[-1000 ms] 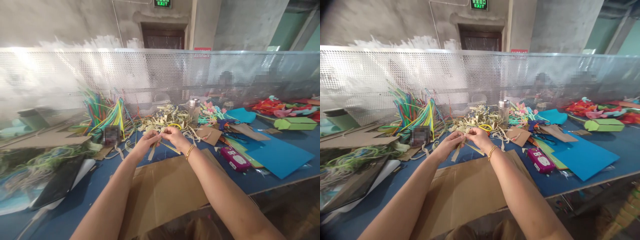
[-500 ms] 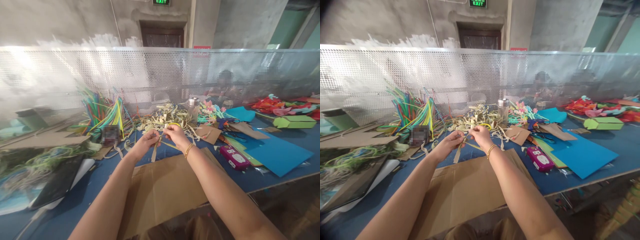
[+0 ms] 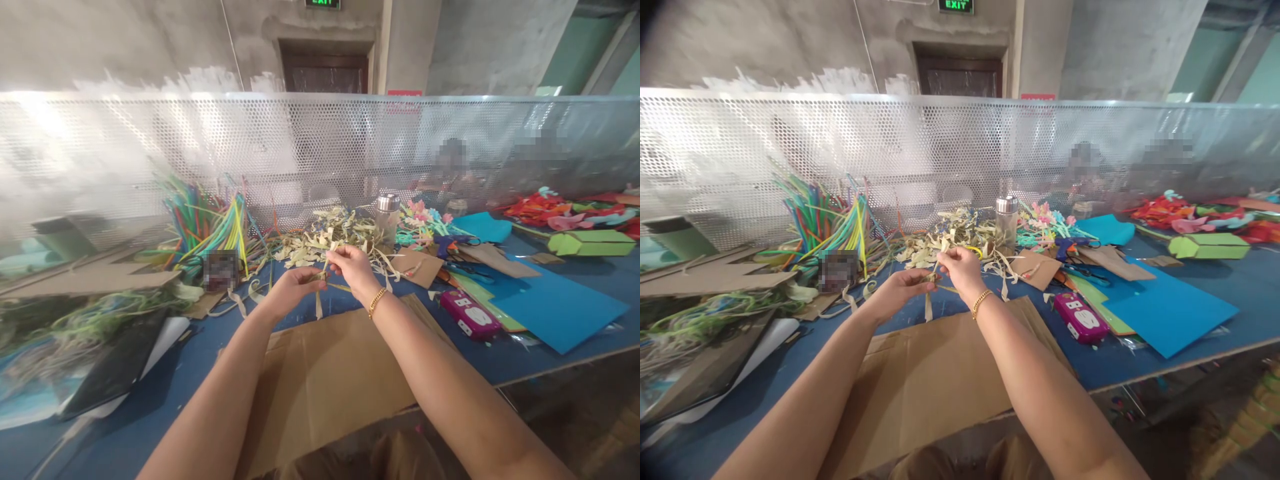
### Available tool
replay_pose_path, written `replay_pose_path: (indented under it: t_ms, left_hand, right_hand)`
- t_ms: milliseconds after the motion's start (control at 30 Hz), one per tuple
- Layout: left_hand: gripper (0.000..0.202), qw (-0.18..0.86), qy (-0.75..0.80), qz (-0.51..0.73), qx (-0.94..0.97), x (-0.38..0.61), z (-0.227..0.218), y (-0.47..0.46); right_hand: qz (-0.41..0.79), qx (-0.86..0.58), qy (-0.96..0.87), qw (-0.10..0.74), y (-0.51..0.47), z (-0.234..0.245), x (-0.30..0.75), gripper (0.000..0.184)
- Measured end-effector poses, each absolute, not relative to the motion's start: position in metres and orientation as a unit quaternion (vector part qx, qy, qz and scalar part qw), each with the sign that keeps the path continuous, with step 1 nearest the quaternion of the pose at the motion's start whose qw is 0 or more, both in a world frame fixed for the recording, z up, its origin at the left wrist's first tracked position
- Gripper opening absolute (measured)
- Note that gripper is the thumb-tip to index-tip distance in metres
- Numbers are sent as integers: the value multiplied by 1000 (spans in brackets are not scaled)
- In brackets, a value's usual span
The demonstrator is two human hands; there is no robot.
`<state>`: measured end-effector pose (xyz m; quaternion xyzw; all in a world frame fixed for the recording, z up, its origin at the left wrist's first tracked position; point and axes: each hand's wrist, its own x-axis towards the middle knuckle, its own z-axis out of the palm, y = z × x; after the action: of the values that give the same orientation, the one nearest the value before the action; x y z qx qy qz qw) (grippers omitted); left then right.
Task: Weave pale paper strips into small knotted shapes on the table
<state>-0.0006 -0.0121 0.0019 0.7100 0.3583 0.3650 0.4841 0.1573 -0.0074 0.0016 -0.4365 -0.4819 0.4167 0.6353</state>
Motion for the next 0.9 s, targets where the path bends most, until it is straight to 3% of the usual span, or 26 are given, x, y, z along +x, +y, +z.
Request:
replay_pose_path:
  t_ms: [167,333,467,900]
  left_hand:
    - [25,488,359,357,711,-2,2,-12]
    - [36,478,351,400,698,-1,-3,-8]
    - [30,464,344,434,692,-1,-5,-3]
    - [20,405,372,395,736,-5,-4,0]
  right_hand:
    - [397,-426,-478,658,-7,2,158,27]
    - [424,-434,-540,583,-11,7,162,29]
    - [455,-390,-608,520,-14,5,163,27]
    - [501,-365,-614,489,-11,-3,163,14]
